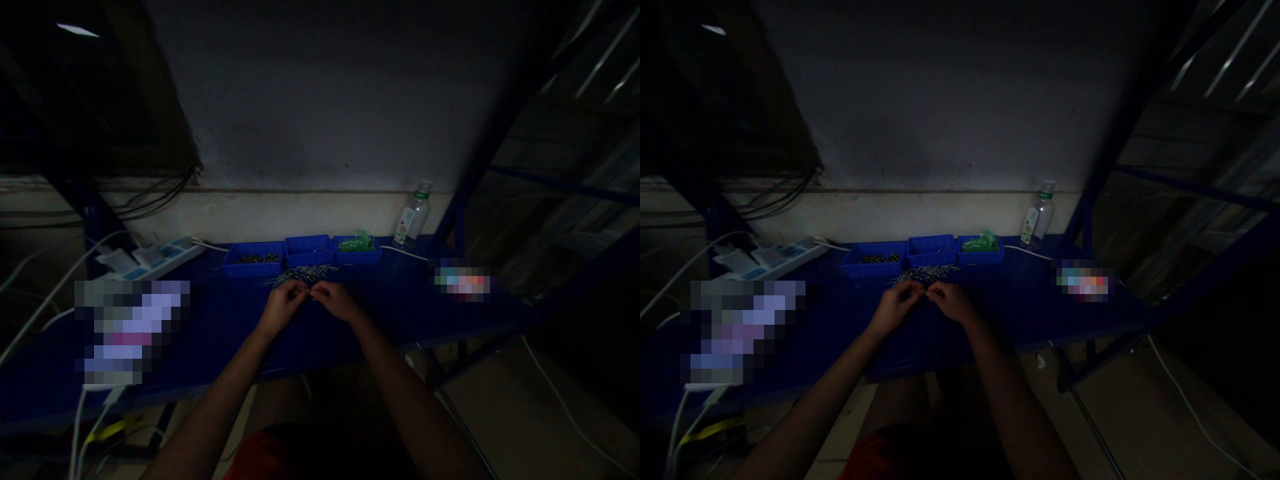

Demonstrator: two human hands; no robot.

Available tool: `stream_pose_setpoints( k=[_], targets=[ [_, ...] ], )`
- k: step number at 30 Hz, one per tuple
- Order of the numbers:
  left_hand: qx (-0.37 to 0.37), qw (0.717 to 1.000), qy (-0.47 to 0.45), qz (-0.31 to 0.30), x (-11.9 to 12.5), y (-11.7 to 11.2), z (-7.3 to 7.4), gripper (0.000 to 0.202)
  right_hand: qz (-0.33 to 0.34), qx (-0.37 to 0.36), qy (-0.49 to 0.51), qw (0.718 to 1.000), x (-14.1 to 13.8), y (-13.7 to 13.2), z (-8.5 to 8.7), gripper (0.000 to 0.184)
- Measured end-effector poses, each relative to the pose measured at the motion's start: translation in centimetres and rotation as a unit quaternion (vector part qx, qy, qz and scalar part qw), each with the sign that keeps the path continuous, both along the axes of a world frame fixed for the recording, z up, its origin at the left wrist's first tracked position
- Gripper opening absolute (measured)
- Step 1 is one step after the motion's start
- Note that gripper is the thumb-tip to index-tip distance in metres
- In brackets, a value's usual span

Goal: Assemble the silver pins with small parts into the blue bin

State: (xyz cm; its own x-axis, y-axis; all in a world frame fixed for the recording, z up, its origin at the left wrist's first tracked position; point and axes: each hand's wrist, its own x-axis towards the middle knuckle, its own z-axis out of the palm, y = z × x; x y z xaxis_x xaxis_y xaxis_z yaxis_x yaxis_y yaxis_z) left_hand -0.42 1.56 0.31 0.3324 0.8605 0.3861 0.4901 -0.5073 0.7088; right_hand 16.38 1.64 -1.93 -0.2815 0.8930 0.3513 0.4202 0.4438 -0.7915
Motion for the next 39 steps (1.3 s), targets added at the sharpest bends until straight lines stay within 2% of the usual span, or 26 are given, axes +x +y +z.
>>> stream_pose_setpoints(
  k=[4, 9, 12, 15, 21, 26, 31, 36, 39],
  targets=[
    [0.003, 0.999, -0.025, -0.046, 0.0, -0.2, 0.0, 0.024, 0.028, -0.012, -0.009, 1.0, 0.1, 0.2, -0.2, 0.017],
    [0.011, 0.999, -0.024, -0.037, 0.0, 0.1, -0.2, 0.027, 0.045, -0.028, 0.037, 0.998, 0.1, 0.3, -0.1, 0.017],
    [-0.011, 0.999, -0.032, -0.013, -0.2, 0.4, -0.4, 0.03, 0.022, -0.016, 0.05, 0.998, 0.1, 0.2, -0.1, 0.017],
    [-0.021, 0.999, -0.02, -0.016, -0.3, 0.5, -0.5, 0.029, -0.008, 0.013, 0.052, 0.999, 0.0, -0.1, 0.1, 0.017],
    [-0.022, 1.0, -0.009, -0.003, -0.2, 0.4, -0.3, 0.031, -0.046, 0.058, 0.001, 0.997, -0.2, -0.5, 0.5, 0.014],
    [-0.034, 0.999, -0.009, -0.022, -0.4, 0.6, -0.6, 0.027, -0.052, 0.081, -0.012, 0.995, -0.2, -0.8, 0.9, 0.014],
    [-0.041, 0.996, 0.038, -0.069, -0.3, 0.5, -0.6, 0.021, -0.054, 0.099, 0.008, 0.994, -0.3, -1.0, 1.2, 0.014],
    [-0.046, 0.997, 0.026, -0.062, -0.1, 0.2, -0.3, 0.027, -0.032, 0.088, 0.027, 0.995, -0.3, -1.0, 1.1, 0.014],
    [-0.04, 0.997, 0.012, -0.065, -0.1, 0.3, -0.2, 0.025, -0.044, 0.082, 0.028, 0.995, -0.3, -0.9, 1.0, 0.016]
  ],
)
